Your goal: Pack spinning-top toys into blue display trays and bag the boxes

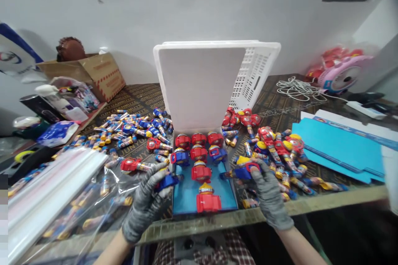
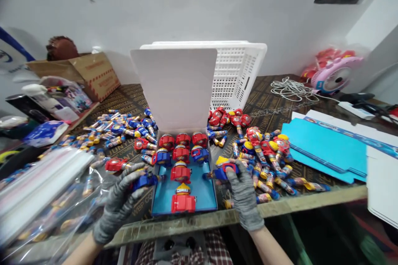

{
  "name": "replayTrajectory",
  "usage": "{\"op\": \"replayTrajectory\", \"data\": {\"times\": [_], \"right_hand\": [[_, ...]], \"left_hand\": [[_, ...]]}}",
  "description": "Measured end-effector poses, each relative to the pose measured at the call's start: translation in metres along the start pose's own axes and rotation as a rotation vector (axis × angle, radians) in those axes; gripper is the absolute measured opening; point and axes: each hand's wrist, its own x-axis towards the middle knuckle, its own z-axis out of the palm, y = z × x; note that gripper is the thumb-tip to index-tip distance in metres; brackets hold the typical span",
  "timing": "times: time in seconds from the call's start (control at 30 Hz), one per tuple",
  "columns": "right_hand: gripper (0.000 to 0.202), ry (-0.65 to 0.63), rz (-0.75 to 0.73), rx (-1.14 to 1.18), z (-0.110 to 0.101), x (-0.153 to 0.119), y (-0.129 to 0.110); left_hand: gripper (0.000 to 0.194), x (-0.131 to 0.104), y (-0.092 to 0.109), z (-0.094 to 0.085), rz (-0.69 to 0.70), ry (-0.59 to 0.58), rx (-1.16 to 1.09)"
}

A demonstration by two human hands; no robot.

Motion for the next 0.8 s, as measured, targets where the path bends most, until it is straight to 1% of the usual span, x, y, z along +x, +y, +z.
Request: {"op": "replayTrajectory", "data": {"times": [0.07,0.1,0.17,0.27,0.33,0.4,0.47,0.53,0.6,0.63,0.67,0.7,0.73,0.77,0.8], "right_hand": [[0.044,0.032,-0.069,-0.064,0.006,-0.008,-0.002],[0.045,0.017,-0.099,-0.074,0.008,-0.013,-0.007],[0.046,-0.042,-0.207,-0.103,0.008,-0.023,-0.020],[0.045,-0.120,-0.372,-0.149,0.010,-0.035,-0.038],[0.045,-0.138,-0.388,-0.187,0.016,-0.032,-0.040],[0.047,-0.163,-0.327,-0.219,0.026,-0.020,-0.032],[0.051,-0.212,-0.242,-0.227,0.040,-0.004,-0.018],[0.055,-0.245,-0.176,-0.226,0.053,0.007,-0.007],[0.057,-0.259,-0.155,-0.216,0.057,0.010,-0.001],[0.058,-0.261,-0.167,-0.201,0.055,0.010,0.000],[0.059,-0.259,-0.184,-0.182,0.051,0.010,0.001],[0.058,-0.247,-0.198,-0.167,0.046,0.011,0.002],[0.056,-0.220,-0.205,-0.169,0.040,0.014,0.005],[0.053,-0.182,-0.203,-0.206,0.033,0.019,0.010],[0.049,-0.155,-0.192,-0.298,0.027,0.028,0.017]], "left_hand": [[0.046,0.000,-0.001,-0.001,0.200,-0.134,0.042],[0.048,0.002,0.000,-0.003,0.276,-0.188,0.054],[0.050,0.007,0.006,-0.008,0.390,-0.269,0.071],[0.052,0.017,0.012,-0.009,0.478,-0.356,0.089],[0.050,0.023,0.010,-0.004,0.489,-0.375,0.074],[0.044,0.027,0.005,0.006,0.455,-0.322,0.098],[0.036,0.030,0.000,0.015,0.395,-0.260,0.194],[0.029,0.034,-0.002,0.021,0.326,-0.258,0.305],[0.026,0.045,-0.006,0.017,0.239,-0.272,0.319],[0.026,0.054,-0.012,0.012,0.173,-0.233,0.295],[0.028,0.067,-0.021,0.005,0.106,-0.177,0.255],[0.030,0.082,-0.035,-0.002,-0.009,-0.061,0.226],[0.034,0.100,-0.053,-0.009,-0.065,0.008,0.230],[0.034,0.118,-0.074,-0.014,-0.091,0.037,0.227],[0.032,0.137,-0.097,-0.017,-0.138,0.039,0.250]]}}
